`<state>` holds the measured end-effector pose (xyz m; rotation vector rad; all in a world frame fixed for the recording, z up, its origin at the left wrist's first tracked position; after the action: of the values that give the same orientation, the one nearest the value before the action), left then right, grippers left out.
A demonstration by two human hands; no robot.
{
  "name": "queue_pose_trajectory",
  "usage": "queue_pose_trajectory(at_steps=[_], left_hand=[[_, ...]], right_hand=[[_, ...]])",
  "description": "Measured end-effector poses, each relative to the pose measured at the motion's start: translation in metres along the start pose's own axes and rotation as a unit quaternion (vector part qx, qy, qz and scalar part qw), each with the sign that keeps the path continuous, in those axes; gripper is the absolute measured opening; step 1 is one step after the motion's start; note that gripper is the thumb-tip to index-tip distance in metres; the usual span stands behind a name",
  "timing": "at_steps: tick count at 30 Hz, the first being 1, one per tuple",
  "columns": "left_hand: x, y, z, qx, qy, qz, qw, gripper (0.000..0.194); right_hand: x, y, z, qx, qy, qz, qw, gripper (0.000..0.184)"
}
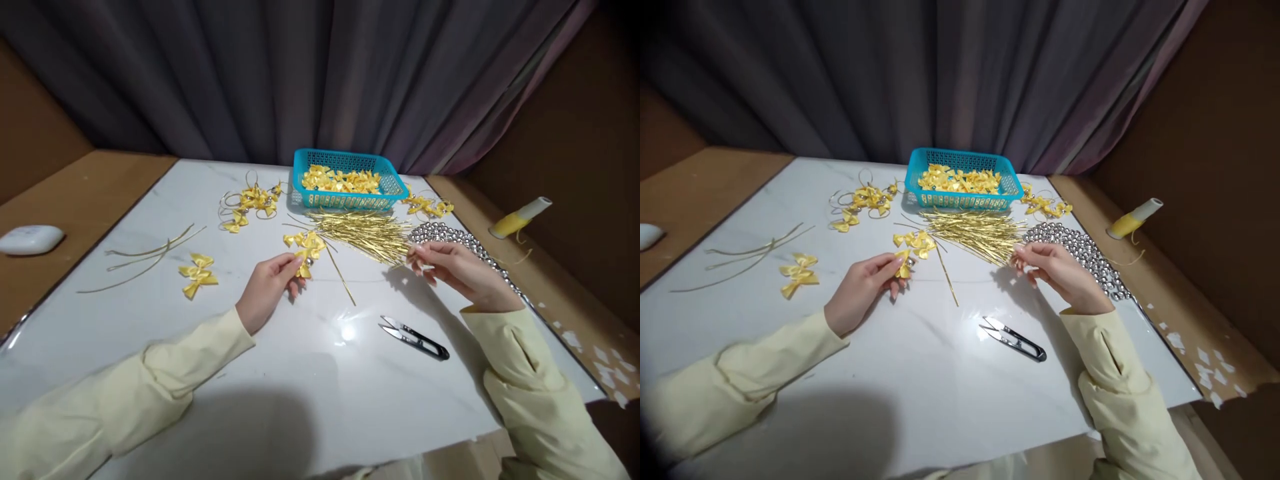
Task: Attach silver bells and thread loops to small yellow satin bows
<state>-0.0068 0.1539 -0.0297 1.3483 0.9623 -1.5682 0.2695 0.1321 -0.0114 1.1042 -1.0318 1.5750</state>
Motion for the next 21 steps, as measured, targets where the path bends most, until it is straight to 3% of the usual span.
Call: queue_pose_trajectory(at_steps=[6, 12, 16, 21], left_hand=[[-0.004, -0.002, 0.001, 0.022, -0.02, -0.044, 0.999, 0.025], [-0.006, -0.002, -0.006, 0.031, -0.024, -0.085, 0.996, 0.025], [-0.005, -0.004, -0.013, 0.015, -0.024, -0.165, 0.986, 0.024], [-0.008, -0.003, -0.012, -0.002, -0.035, -0.205, 0.978, 0.026]], right_hand=[[-0.013, -0.007, -0.007, 0.083, 0.062, 0.059, 0.993, 0.037], [-0.006, -0.018, -0.008, 0.101, 0.044, 0.07, 0.991, 0.032], [0.016, -0.023, 0.006, 0.107, 0.012, 0.077, 0.991, 0.027], [0.052, 0.007, 0.04, 0.2, -0.029, 0.177, 0.963, 0.023]])
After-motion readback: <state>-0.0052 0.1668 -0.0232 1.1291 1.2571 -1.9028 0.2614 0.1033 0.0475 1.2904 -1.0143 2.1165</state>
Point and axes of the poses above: each hand's wrist, its own z-axis away from the middle knuckle, its own y-axis out of the palm, x = y × z, the point moved 7 cm from there along -z, towards the middle knuckle, and after that the axes turned 6 degrees about x, right-handed, at the moved point
